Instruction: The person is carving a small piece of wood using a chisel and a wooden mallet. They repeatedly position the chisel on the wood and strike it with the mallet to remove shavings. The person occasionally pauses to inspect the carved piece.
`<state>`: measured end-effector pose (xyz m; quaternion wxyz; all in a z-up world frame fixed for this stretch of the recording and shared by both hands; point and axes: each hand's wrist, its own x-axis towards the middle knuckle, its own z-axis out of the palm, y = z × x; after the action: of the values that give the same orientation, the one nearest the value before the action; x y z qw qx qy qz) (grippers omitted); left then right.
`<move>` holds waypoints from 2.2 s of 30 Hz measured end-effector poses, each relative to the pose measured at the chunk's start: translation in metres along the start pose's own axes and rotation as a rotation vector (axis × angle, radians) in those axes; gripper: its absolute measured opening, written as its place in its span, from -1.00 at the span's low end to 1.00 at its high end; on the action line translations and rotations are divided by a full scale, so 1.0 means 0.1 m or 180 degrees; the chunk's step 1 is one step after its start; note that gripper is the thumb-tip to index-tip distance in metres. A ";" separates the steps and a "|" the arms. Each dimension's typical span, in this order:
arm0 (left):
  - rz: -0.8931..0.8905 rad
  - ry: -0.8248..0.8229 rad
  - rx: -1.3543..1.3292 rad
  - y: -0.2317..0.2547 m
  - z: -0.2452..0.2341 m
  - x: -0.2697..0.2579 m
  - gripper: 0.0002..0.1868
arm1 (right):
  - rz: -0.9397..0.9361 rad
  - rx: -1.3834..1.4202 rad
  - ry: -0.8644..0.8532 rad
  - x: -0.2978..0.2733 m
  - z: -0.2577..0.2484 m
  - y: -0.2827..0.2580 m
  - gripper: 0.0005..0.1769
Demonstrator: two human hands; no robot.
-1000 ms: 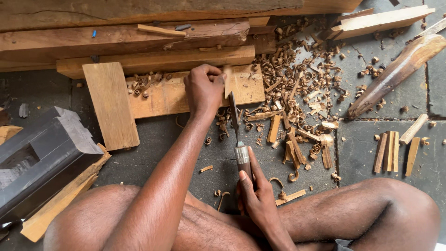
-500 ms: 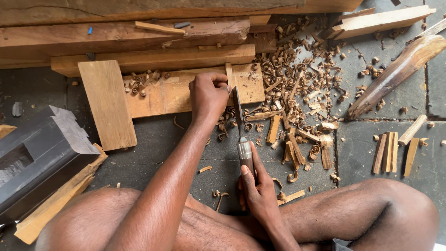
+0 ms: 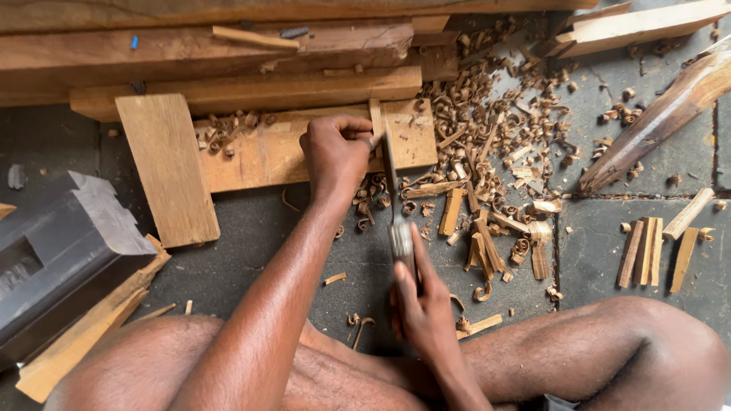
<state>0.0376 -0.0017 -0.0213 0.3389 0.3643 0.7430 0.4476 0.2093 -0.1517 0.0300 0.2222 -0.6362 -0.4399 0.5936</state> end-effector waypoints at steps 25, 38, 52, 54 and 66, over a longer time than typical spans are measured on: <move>-0.0110 0.0208 -0.0210 0.06 0.06 -0.16 -0.86 | -0.0074 -0.0266 0.0249 0.10 0.11 -0.02 -0.23; -0.0234 0.0178 -0.0445 0.12 0.02 -0.14 -0.84 | 0.0086 -0.0367 0.0101 -0.13 -0.07 0.09 -0.20; -0.0226 0.0258 -0.0471 0.06 0.08 -0.16 -0.85 | -0.0121 -0.0817 0.0204 0.02 -0.05 0.06 -0.22; -0.0263 0.0263 -0.0488 0.07 0.07 -0.17 -0.85 | -0.0327 -0.1005 0.0192 -0.07 -0.10 0.10 -0.25; -0.0269 0.0306 -0.0425 0.09 0.03 -0.10 -0.72 | 0.0009 -0.0823 0.0248 -0.03 -0.07 0.13 -0.20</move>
<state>0.0473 -0.0063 -0.0119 0.3449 0.2873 0.7417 0.4984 0.2204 -0.1593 0.0225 0.1544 -0.6827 -0.5030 0.5071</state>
